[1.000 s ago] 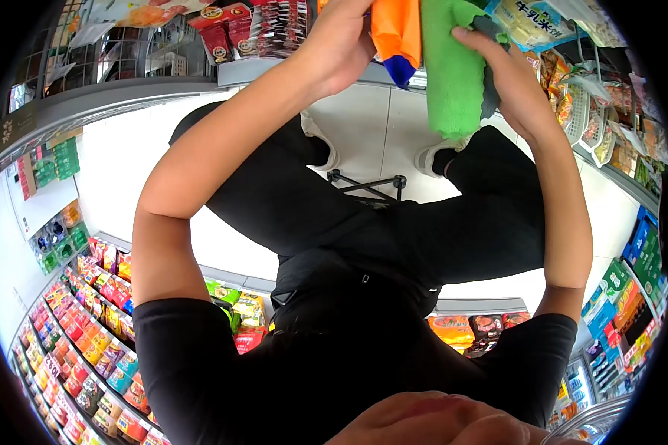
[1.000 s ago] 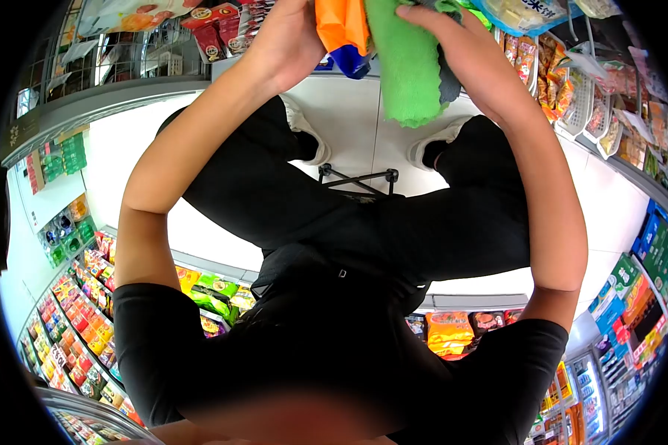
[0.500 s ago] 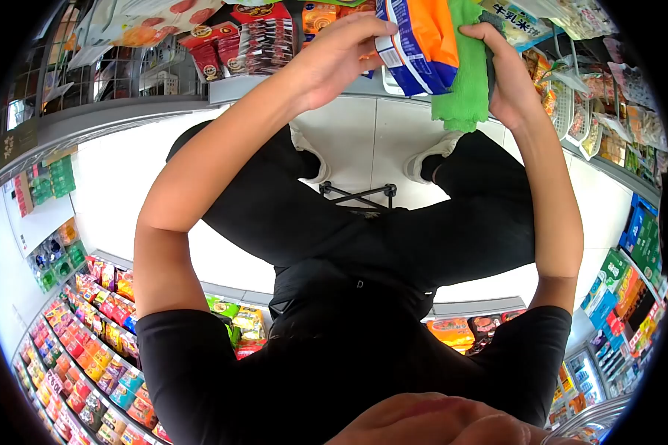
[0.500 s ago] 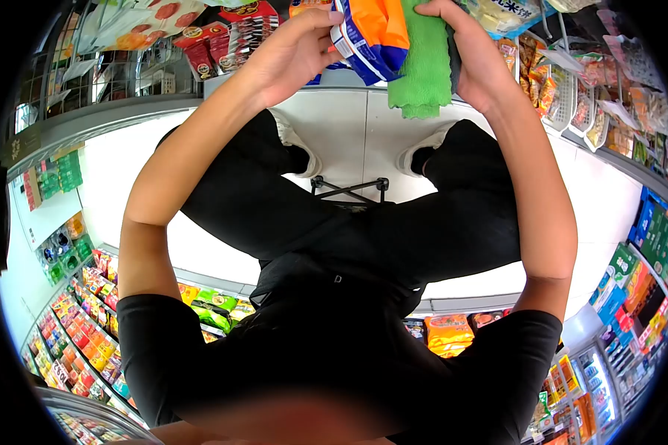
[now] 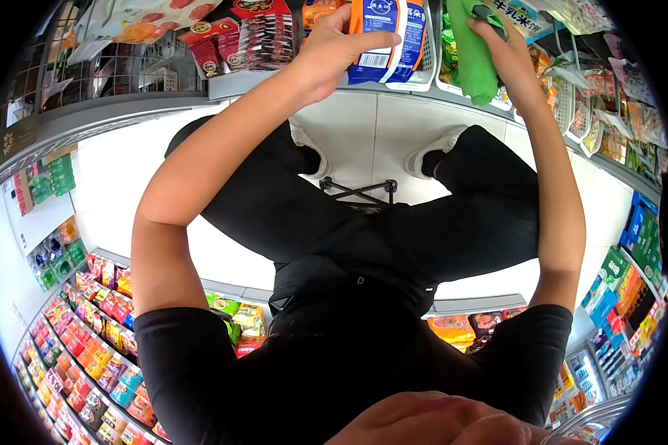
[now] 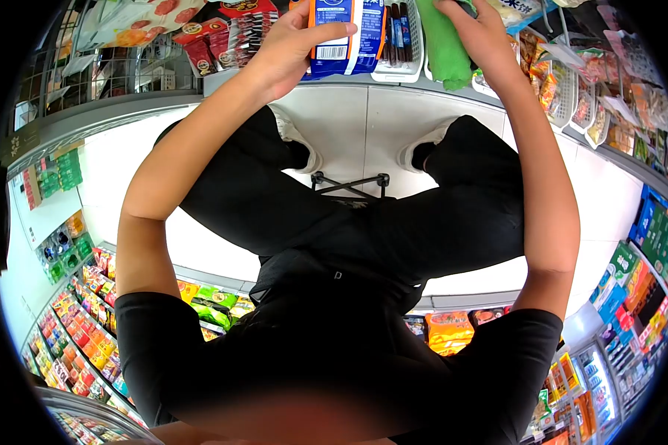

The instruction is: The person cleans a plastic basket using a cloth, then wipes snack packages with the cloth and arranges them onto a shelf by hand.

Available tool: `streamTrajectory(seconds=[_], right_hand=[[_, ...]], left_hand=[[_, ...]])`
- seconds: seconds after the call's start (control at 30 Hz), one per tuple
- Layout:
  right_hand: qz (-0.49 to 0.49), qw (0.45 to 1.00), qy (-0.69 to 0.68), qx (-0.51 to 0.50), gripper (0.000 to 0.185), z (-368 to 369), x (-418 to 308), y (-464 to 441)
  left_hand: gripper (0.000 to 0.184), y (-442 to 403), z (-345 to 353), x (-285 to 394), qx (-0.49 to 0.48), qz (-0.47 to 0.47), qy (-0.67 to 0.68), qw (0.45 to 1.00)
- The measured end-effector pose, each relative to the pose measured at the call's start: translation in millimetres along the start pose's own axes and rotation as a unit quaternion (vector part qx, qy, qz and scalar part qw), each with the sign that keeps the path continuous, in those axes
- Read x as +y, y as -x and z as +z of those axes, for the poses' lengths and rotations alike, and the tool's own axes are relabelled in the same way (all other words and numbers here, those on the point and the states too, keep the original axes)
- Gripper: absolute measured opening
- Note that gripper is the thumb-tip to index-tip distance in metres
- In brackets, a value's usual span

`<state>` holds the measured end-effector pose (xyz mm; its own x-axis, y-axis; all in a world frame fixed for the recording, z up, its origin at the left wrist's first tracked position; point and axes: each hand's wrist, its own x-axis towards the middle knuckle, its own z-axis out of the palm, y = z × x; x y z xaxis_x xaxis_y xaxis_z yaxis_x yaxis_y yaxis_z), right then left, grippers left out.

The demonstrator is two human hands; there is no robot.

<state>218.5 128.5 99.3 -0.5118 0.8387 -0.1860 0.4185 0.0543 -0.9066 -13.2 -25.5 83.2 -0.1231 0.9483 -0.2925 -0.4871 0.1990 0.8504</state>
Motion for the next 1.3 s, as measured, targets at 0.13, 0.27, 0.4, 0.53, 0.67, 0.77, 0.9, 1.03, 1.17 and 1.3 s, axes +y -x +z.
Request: streamTrajectory(seconds=[0.13, 0.27, 0.4, 0.53, 0.67, 0.77, 0.9, 1.03, 1.17, 1.3], right_hand=[[-0.211, 0.971, 0.102, 0.049, 0.040, 13, -26, 12], [-0.336, 0.918, 0.205, 0.048, 0.037, 18, -53, 22], [-0.360, 0.894, 0.260, 0.056, 0.038, 15, -49, 19], [-0.376, 0.892, 0.241, 0.067, 0.039, 16, -42, 12], [-0.365, 0.896, 0.243, 0.066, 0.040, 15, -53, 18], [-0.426, 0.862, 0.264, 0.075, 0.043, 17, -50, 16], [-0.428, 0.866, 0.257, 0.042, 0.045, 24, -66, 28], [-0.426, 0.865, 0.262, 0.038, 0.043, 25, -68, 29], [-0.450, 0.846, 0.285, 0.038, 0.043, 17, -60, 15], [-0.450, 0.845, 0.283, 0.064, 0.046, 36, -71, 26]], left_hand=[[0.049, -3, 0, -9, -0.024, 0.052, -0.025, 0.998], [0.055, -4, 2, -15, -0.049, 0.039, -0.060, 0.996], [0.055, -7, 5, -19, -0.052, 0.055, -0.070, 0.995], [0.053, -13, 3, -15, -0.031, 0.048, -0.116, 0.992], [0.054, -12, 6, -8, -0.033, 0.083, -0.159, 0.983], [0.060, -5, 13, 0, -0.029, 0.115, -0.216, 0.969], [0.071, -4, 10, -6, -0.081, 0.141, -0.192, 0.968], [0.072, -6, 10, -7, -0.111, 0.149, -0.160, 0.969], [0.071, 3, 18, 14, -0.094, 0.031, -0.195, 0.976], [0.069, -13, 9, -5, -0.122, 0.088, -0.121, 0.981]])
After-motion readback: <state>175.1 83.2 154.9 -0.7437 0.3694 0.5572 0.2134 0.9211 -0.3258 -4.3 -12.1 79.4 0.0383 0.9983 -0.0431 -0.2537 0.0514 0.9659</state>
